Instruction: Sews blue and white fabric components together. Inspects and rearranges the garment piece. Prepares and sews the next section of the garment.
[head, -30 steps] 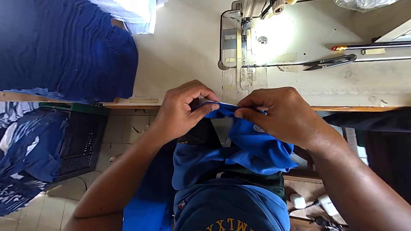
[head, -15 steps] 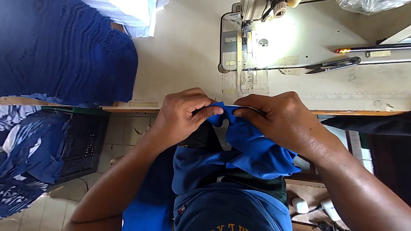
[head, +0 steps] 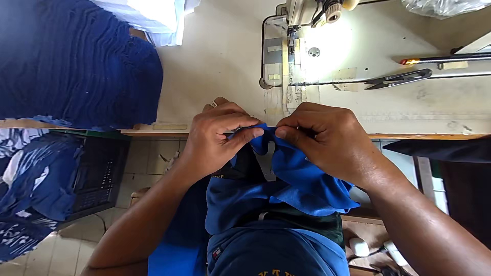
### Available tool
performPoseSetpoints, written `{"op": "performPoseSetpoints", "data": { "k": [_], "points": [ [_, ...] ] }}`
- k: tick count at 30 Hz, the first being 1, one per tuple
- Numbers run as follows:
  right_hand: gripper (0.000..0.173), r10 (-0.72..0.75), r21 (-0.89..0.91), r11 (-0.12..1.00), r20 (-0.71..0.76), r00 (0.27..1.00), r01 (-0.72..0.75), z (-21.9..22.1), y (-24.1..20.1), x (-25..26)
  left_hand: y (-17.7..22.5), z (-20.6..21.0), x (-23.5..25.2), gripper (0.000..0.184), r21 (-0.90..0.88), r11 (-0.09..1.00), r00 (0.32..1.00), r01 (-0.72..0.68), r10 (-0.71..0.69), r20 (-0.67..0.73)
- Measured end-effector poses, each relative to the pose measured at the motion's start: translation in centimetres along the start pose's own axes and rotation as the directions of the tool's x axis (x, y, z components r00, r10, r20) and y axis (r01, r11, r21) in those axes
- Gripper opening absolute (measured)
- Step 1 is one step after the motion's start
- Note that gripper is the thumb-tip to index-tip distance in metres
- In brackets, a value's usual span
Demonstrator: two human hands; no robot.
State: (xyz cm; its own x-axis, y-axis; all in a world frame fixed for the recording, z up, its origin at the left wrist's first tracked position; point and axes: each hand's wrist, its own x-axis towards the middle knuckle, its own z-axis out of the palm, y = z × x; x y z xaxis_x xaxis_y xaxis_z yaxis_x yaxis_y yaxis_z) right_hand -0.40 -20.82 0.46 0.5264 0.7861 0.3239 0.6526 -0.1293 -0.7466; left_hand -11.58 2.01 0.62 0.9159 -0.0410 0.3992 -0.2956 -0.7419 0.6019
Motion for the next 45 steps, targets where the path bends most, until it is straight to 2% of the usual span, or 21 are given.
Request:
{"op": "performPoseSetpoints", "data": {
  "k": [8,22,26,30,34,38,41,43,45],
  "points": [
    [0.014,0.029,0.016,0.999,-0.005,1.0,-0.029,0.3,0.1,0.3,0.1,0.2,0.2,0.013,-0.178,0.977,0.993,0.114,-0.11,0.034],
    [0.018,-0.028,-0.046,0.999,-0.04,0.999,0.026,0.7,1.3,0.9,-0.4,2.0,0.6,0.014,-0.221,0.966,0.988,0.134,-0.146,-0.038],
    [0.02,0.027,-0.039,0.999,-0.045,0.999,-0.028,0.1,2.7,1.5,-1.0,3.1,2.0,0.015,-0.1,0.987,0.987,0.127,-0.136,-0.081],
    [0.021,0.204,-0.086,0.975,-0.014,0.979,-0.204,-1.8,5.7,3.9,-3.5,4.8,5.8,0.02,0.066,0.995,0.993,0.078,-0.072,-0.089],
    [0.026,0.388,-0.182,0.908,0.02,0.922,-0.378,-3.8,8.7,7.6,-6.4,6.0,10.9,0.024,0.129,0.979,0.988,0.155,-0.153,-0.025],
    [0.027,0.405,-0.287,0.865,-0.085,0.91,-0.412,-4.0,11.6,10.7,-8.5,7.3,14.0,0.024,0.181,0.952,0.969,0.246,-0.247,-0.015],
    [0.03,0.419,-0.302,0.846,-0.13,0.899,-0.439,-3.9,12.7,11.5,-8.7,7.9,14.8,0.028,0.232,0.924,0.953,0.303,-0.301,-0.048],
    [0.031,0.403,-0.301,0.851,-0.149,0.903,-0.43,-3.9,13.0,11.4,-8.6,8.0,14.8,0.031,0.298,0.923,0.97,0.244,-0.236,-0.066],
    [0.032,0.391,-0.302,0.854,-0.166,0.905,-0.424,-3.8,13.2,11.4,-8.3,8.1,14.5,0.023,0.409,0.903,0.992,0.13,-0.114,-0.063]
  ]
}}
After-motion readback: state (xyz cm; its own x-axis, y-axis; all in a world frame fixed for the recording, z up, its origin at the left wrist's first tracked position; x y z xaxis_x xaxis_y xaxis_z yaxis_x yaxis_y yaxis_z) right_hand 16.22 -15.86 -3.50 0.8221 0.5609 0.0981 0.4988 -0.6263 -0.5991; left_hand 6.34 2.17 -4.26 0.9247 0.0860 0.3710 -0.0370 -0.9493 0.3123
